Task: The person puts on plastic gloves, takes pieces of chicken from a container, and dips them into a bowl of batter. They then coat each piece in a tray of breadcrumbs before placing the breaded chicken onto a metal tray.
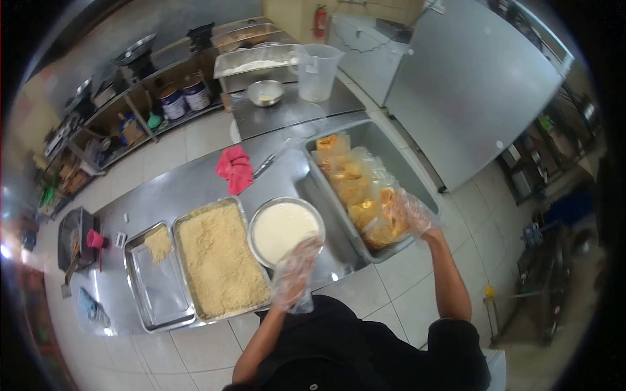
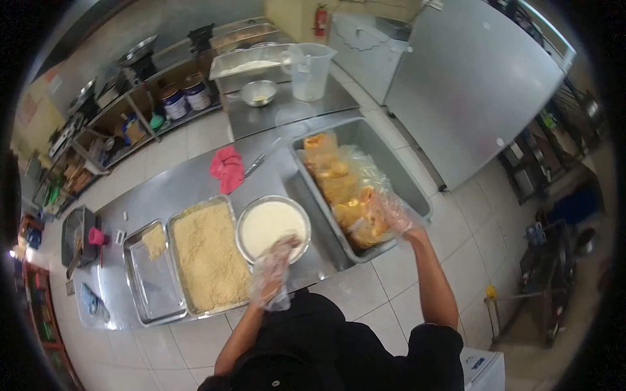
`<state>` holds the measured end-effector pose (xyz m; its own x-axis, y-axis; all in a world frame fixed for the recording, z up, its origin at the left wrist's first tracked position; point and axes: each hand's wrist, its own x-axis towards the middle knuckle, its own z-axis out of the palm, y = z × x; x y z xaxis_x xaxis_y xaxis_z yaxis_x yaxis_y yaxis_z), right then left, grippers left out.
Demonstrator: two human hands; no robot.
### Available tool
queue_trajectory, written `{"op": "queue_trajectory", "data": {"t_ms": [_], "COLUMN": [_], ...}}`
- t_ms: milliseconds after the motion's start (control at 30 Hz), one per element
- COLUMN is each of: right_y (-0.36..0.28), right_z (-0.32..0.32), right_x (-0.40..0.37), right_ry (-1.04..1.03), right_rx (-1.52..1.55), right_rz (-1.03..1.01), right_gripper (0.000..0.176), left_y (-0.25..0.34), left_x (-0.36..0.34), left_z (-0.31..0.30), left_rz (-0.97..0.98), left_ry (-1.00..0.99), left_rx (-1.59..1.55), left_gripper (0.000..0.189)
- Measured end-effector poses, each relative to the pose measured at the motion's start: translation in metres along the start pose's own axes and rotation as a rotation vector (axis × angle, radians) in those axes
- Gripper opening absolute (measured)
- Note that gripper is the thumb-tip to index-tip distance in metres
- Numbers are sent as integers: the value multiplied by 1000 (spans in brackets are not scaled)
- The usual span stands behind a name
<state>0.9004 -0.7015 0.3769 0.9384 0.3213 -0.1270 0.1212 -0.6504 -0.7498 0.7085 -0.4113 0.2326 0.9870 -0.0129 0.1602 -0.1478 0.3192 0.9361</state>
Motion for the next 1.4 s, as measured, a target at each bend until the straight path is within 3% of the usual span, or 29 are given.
{"op": "queue_trajectory", "data": {"t_ms": [33,67,100,133,167,200,267,367,400,433,500,633,700,733,800,833,900,933,1000,1033,1100,1233,1300,1333,1400], "right_y": [5,49,23,-30,-64,-73,-85,-92,-89,-88,-89,-91,-87,-85,-83,-83,-85,-83,-74,-72,-69,-54,-64,-62,-58], "right_z": [22,45,61,78,94,107,126,148,151,154,156,153,157,158,158,159,163,167,178,183,197,223,234,244,266], "right_x": [1,15,9,-8,-18,-17,-15,-19,-15,-11,-9,-3,3,4,6,6,6,9,18,23,33,63,70,76,86], "right_ry": [24,16,2,-190,-377,-396,-282,-206,-279,-294,-368,-432,-392,-395,-356,-361,-278,-281,-272,-277,-246,-256,-257,-266,-222], "right_rx": [131,-545,-528,0,513,521,271,271,493,489,742,670,642,639,662,655,576,572,478,471,416,171,-167,-171,-372], "right_rz": [27,-624,-651,-475,-263,-275,-157,-164,-163,-169,-121,-185,-64,-62,41,42,40,41,31,30,-6,-185,-289,-299,-340], "right_gripper": [52,52,52,46,39,39,25,19,17,17,27,38,35,35,30,30,23,23,20,20,20,23,25,25,27], "left_y": [-49,-22,23,59,90,105,79,48,54,61,75,48,37,27,20,24,38,35,29,32,39,-13,-29,-22,-11], "left_x": [14,25,38,48,57,60,56,41,41,40,31,12,7,8,14,15,20,22,25,27,27,17,8,5,-2], "left_z": [-8,17,43,54,63,65,45,34,34,34,36,1,-8,-10,-5,-3,-2,-5,-10,-15,-25,-54,-65,-65,-64], "left_rz": [-46,-33,-10,3,-154,-309,-277,-180,-101,-95,-106,-40,232,229,123,124,58,60,-95,-93,-399,-236,-239,-233,-332], "left_ry": [-76,-45,-17,8,179,339,414,550,617,632,659,622,519,522,687,693,732,736,864,869,844,889,898,910,882], "left_rx": [-23,-370,-713,-695,-102,491,355,46,-112,-114,-404,-437,1113,1110,-143,-148,-868,-871,-328,-335,64,-225,-70,-74,285], "left_gripper": [59,55,51,51,45,41,40,41,42,42,43,47,47,47,46,46,45,45,47,47,46,43,44,44,42]}}
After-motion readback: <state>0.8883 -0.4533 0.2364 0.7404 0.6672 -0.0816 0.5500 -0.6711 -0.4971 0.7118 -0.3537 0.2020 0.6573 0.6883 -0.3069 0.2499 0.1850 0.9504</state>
